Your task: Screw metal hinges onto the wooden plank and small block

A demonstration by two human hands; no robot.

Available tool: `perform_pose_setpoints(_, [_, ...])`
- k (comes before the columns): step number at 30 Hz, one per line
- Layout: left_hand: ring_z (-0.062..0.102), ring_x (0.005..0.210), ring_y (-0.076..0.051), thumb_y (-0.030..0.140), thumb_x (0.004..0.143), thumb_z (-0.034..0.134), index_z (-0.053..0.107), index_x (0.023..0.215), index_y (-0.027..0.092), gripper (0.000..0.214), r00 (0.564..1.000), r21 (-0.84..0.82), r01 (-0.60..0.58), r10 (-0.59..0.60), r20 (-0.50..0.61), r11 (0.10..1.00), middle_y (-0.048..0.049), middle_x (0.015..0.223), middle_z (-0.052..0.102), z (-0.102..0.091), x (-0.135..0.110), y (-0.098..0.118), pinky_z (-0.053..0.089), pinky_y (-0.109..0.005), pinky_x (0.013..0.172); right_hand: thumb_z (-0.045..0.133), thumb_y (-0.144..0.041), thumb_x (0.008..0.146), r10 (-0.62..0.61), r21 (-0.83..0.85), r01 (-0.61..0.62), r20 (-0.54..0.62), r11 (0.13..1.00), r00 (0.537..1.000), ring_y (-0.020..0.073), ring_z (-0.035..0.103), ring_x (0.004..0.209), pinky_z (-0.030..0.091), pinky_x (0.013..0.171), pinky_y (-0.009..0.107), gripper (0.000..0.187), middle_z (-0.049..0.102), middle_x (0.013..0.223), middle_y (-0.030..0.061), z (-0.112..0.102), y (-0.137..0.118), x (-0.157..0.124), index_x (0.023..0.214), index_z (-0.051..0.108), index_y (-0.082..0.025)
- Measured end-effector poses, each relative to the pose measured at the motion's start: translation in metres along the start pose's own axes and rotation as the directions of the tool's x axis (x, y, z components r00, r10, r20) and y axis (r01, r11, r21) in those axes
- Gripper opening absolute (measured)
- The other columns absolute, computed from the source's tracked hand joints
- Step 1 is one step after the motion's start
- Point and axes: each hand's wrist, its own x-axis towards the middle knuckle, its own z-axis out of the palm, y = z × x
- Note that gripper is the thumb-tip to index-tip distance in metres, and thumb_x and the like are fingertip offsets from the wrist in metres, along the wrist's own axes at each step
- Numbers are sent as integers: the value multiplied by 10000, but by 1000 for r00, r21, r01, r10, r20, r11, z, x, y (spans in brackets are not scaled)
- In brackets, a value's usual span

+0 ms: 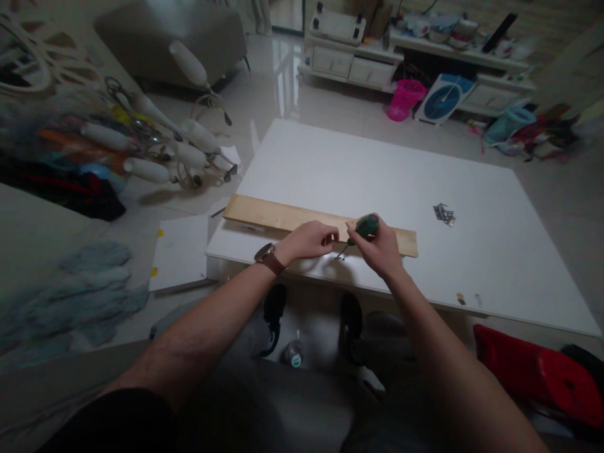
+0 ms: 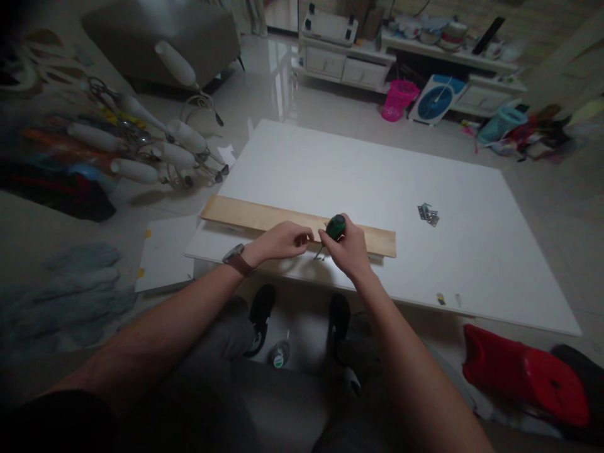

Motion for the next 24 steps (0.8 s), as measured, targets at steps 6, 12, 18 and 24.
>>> perform_pose_setpoints(6, [725,732,-193,74,764,659,814,1029,171,321,997,44,61,-63,33,997,-63,855,815,-6,-2,0,509,-293,712,802,-483,819,127,159,-103,-151,982,980,171,647,648,549,595,324,308,711,772,19,-1,0,6,867,660,-214])
perform_pose_setpoints(12, [774,967,-261,114,737,713,827,1133,165,415,993,15,75,-76,86,997,-104,1087,844,-2,-4,-6,561,-341,842,847,-469,741,278,367,-172,-258,914,926,130,584,497,479,437,268,340,645,658,-22,-1,9,17,854,670,-201])
perform_pose_setpoints(18, [756,786,-212,219,847,767,834,1169,171,332,980,-75,139,-126,154,987,-68,908,836,-3,-6,-7,545,-314,803,842,-397,748,320,518,-151,-254,842,913,90,554,451,414,395,218,303,645,667,-42,3,12,30,852,631,-207])
perform_pose_setpoints(24, [738,627,-164,278,998,665,832,1058,147,220,968,-296,215,-163,190,931,-47,773,801,-6,-8,-14,509,-262,705,840,-402,719,343,598,-122,-271,792,899,92,541,414,375,368,214,334,654,641,-48,7,6,44,846,594,-216])
